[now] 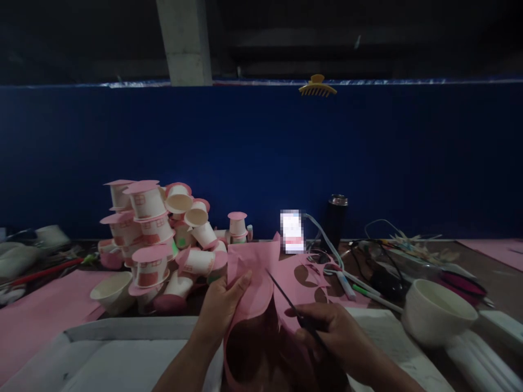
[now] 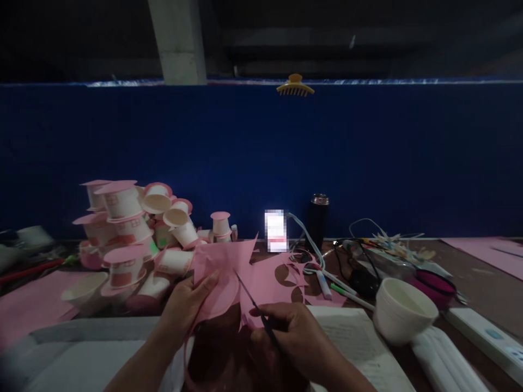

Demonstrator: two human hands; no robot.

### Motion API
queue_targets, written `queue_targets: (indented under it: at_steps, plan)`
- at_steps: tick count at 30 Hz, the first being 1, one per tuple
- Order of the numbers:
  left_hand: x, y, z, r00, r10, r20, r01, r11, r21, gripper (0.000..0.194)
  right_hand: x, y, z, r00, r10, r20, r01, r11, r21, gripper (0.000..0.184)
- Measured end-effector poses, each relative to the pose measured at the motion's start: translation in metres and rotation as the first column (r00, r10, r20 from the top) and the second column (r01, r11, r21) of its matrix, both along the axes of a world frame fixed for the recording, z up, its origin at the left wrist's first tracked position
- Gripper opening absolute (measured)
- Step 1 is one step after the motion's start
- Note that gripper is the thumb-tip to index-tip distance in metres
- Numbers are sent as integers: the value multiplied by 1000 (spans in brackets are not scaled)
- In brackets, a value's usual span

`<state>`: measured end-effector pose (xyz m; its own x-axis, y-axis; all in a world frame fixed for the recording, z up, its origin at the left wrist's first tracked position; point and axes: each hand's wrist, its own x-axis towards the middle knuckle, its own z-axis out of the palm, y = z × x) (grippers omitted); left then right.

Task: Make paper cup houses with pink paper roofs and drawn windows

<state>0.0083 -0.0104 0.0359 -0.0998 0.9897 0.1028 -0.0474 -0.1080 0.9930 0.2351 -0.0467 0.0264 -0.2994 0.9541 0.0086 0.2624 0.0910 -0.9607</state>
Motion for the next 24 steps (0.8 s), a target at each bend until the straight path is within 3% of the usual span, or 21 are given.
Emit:
queue_targets:
  at_steps: [5,12,24]
  plan:
    - [-1,-1,0,999,-15,-36,14,1000,-21,43,2,1,-4,996,61,-58,-62,998,-5,41]
    - [3,-7,6,970,-210,-123,206,978,-43,40,1,3,-9,994,64,-92,-65,998,-7,46]
    - [4,-7,3,969,-235,-73,227,969,-95,45,1,3,-7,994,37,-107,-44,997,-58,46]
